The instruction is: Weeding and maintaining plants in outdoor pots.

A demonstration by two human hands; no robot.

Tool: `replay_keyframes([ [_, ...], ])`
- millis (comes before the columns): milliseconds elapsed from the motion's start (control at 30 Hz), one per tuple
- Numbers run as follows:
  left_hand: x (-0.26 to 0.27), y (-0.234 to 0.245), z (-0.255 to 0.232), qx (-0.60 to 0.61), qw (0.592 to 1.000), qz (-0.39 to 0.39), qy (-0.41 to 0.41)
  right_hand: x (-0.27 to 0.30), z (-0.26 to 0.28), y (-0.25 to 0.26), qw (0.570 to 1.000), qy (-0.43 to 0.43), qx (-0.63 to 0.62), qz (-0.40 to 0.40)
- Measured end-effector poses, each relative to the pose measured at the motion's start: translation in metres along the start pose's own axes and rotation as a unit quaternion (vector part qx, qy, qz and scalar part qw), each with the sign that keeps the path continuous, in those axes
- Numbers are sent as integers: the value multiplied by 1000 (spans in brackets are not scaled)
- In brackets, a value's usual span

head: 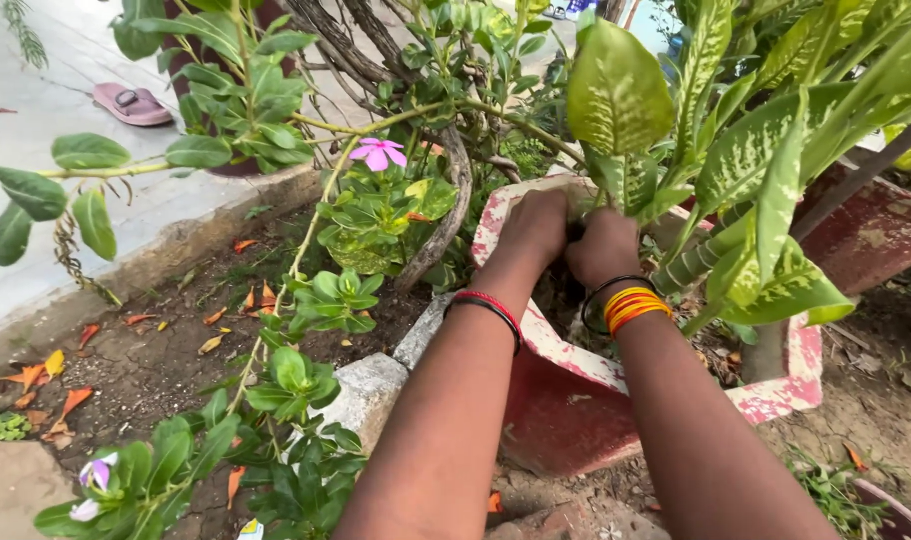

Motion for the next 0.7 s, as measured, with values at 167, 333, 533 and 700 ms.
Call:
replay_keyframes([
  [167,-4,1,1,-24,999,-38,-12,-8,-14,-30,1000,-13,-4,28],
  [333,-4,6,-2,1,998,-50,-36,-1,-11,-3,996,-88,-2,2],
  [533,-2,29,-2,159,974,-103,-125,2,21,55,989,-96,-27,-112],
  [700,28,63,-15,326,934,-94,-115,12,36,68,973,-8,-7,-230],
])
Point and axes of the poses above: each hand's wrist, its own x-axis away from the middle knuckle, its own y-axis out of the back of the hand, z = x × y, the point moved 7 cm from there along -x, towards the middle knuckle, and after that the axes turned 14 degrees about y, right-handed, at the moved point
